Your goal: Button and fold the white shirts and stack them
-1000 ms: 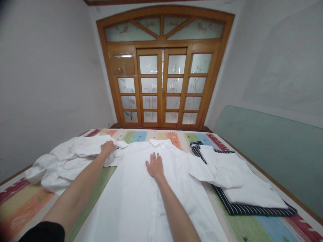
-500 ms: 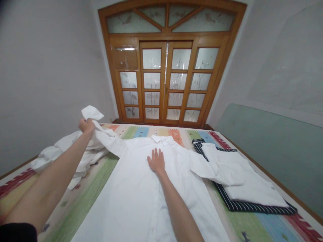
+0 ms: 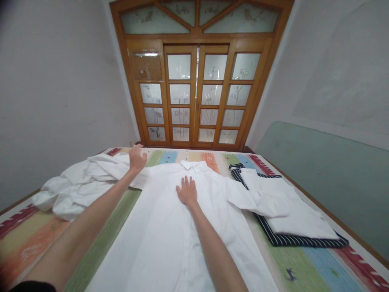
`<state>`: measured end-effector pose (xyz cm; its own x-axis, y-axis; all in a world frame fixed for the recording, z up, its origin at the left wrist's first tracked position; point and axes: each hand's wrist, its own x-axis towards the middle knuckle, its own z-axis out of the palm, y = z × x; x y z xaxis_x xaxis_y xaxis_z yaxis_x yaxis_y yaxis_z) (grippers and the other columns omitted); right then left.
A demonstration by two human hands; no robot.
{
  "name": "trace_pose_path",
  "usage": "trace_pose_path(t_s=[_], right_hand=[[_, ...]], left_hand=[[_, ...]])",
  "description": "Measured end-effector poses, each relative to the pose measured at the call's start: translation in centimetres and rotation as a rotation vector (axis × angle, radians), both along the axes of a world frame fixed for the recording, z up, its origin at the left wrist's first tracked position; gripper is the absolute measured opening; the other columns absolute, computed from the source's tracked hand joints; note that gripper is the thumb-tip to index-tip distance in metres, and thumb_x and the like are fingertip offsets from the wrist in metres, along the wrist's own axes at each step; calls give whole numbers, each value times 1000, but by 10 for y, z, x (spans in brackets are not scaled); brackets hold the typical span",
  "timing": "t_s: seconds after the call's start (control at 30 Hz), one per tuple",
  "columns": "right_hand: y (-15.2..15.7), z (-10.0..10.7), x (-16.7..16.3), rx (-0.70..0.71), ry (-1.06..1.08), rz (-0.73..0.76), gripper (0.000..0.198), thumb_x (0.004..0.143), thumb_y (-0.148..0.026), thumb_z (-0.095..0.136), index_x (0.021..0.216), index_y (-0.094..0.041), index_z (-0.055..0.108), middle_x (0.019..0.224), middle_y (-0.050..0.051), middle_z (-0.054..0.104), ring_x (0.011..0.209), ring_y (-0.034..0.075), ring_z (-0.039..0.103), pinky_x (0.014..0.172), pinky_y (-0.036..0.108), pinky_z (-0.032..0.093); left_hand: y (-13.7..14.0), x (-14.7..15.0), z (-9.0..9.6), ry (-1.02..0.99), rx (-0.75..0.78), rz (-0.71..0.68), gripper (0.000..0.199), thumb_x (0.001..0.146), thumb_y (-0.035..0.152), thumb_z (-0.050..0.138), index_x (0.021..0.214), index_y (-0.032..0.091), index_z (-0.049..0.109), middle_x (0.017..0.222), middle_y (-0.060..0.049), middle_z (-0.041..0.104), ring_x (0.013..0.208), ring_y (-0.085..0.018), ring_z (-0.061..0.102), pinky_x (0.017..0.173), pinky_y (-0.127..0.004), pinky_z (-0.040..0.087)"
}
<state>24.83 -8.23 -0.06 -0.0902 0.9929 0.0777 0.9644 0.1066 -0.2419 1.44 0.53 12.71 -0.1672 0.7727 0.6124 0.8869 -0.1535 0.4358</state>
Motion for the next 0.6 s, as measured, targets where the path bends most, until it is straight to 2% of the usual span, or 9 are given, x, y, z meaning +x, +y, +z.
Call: trace_pose_path(t_s=[0.1, 0.13, 0.2, 0.3, 0.4, 0.6], right_hand=[[2, -2, 2, 47, 23, -65, 69, 95, -45, 23, 149, -3, 28, 158, 16, 19, 147, 28, 12, 116, 42, 9], [3, -3, 3, 66, 32, -110, 68, 95, -43, 22, 148, 0, 28, 157, 18, 20, 146, 28, 14, 116, 42, 10], [4, -5, 5, 87, 37, -178, 66, 95, -38, 19, 146, 3, 30, 155, 21, 24, 145, 29, 18, 115, 44, 11], [5, -6, 6, 74, 12, -175, 62, 95, -29, 17, 145, 2, 34, 153, 20, 30, 144, 28, 22, 115, 42, 12], [4, -4, 6, 62, 2, -169, 59, 94, -26, 18, 145, 0, 36, 153, 18, 31, 144, 26, 23, 115, 40, 13], [21, 3, 19, 31, 19, -142, 56, 95, -27, 21, 146, -9, 39, 155, 11, 30, 144, 25, 24, 114, 40, 16]], left_hand=[[-11, 56, -36, 201, -337, -335, 36, 89, 16, 35, 114, 10, 60, 124, -14, 62, 123, -22, 50, 110, -35, 33], [-18, 74, -52, 222, -387, -402, 35, 91, 18, 35, 114, 13, 61, 121, -11, 64, 118, -20, 55, 107, -32, 37], [-31, 105, -82, 242, -443, -461, 33, 91, 26, 42, 115, 15, 62, 120, -10, 66, 116, -21, 57, 104, -32, 40], [-42, 133, -116, 319, -456, -460, 45, 95, 32, 35, 135, 16, 49, 146, -11, 46, 139, -26, 34, 115, -43, 24], [-38, 138, -128, 408, -503, -446, 54, 97, 36, 24, 146, 18, 36, 155, -9, 30, 145, -27, 19, 118, -47, 14], [-23, 135, -128, 442, -533, -456, 60, 97, 44, 18, 150, 19, 29, 158, -8, 24, 146, -29, 14, 117, -52, 11]])
